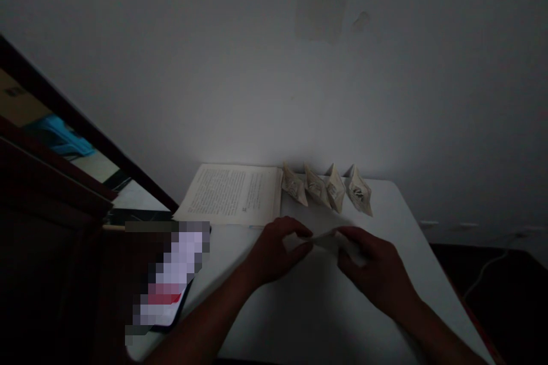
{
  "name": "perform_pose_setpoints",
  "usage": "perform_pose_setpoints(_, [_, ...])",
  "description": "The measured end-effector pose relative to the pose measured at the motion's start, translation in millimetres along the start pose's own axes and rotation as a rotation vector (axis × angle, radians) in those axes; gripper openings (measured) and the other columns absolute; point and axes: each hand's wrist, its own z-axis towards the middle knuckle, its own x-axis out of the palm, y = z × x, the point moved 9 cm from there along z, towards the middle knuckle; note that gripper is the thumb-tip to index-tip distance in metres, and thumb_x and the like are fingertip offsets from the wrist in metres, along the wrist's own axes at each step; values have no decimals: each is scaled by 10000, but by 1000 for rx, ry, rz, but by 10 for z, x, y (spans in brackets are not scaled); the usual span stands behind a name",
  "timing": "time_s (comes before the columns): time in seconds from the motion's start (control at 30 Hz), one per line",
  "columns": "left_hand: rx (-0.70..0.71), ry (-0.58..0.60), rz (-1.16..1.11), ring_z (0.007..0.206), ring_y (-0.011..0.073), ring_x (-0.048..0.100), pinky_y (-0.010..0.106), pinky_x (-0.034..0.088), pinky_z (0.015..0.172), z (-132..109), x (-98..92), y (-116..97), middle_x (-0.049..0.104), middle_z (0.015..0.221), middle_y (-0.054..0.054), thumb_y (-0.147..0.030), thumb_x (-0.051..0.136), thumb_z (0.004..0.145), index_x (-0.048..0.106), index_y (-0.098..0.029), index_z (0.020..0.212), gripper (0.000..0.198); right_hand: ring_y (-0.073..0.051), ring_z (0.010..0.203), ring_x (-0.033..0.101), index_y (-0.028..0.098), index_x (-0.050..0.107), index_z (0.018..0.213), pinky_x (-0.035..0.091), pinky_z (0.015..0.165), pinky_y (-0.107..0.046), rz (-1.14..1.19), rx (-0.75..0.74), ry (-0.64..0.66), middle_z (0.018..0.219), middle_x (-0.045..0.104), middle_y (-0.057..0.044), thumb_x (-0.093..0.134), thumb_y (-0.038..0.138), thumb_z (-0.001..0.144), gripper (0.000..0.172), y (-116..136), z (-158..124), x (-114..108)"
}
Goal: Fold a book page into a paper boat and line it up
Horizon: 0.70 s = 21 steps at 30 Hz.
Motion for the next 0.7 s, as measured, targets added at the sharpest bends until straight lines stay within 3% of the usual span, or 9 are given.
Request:
perform_pose_setpoints(0.13, [-162,-73,-321,690,150,571,270,444,669,93,-40,74,625,698,20,-323,656,741,646,-151,731,173,-168,720,648,221,632,978,501,662,-264,551,288,-8,838,710,-12,621,163,707,278,-217,11,23])
perform_pose_setpoints(0.27, [-265,-150,-586,641,136,571,258,450,635,117,56,223,608,644,6,-323,704,685,632,-140,670,197,-198,812,649,216,643,987,494,742,-310,916,348,42,899,713,-35,682,201,704,286,-347,22,228])
perform_pose_setpoints(0.47, [-347,-173,-653,543,99,533,222,428,554,63,156,382,580,557,-22,-286,727,649,641,-136,606,178,-234,879,641,195,669,994,470,823,-367,940,429,-27,938,711,-68,679,307,754,265,-532,-2,296])
perform_pose_setpoints(0.7, [-394,-187,-734,619,132,609,254,483,622,7,229,468,673,667,12,-271,759,615,690,-143,703,170,-199,725,632,191,694,936,481,718,-315,871,454,-68,803,705,-43,682,348,750,243,-632,-78,303])
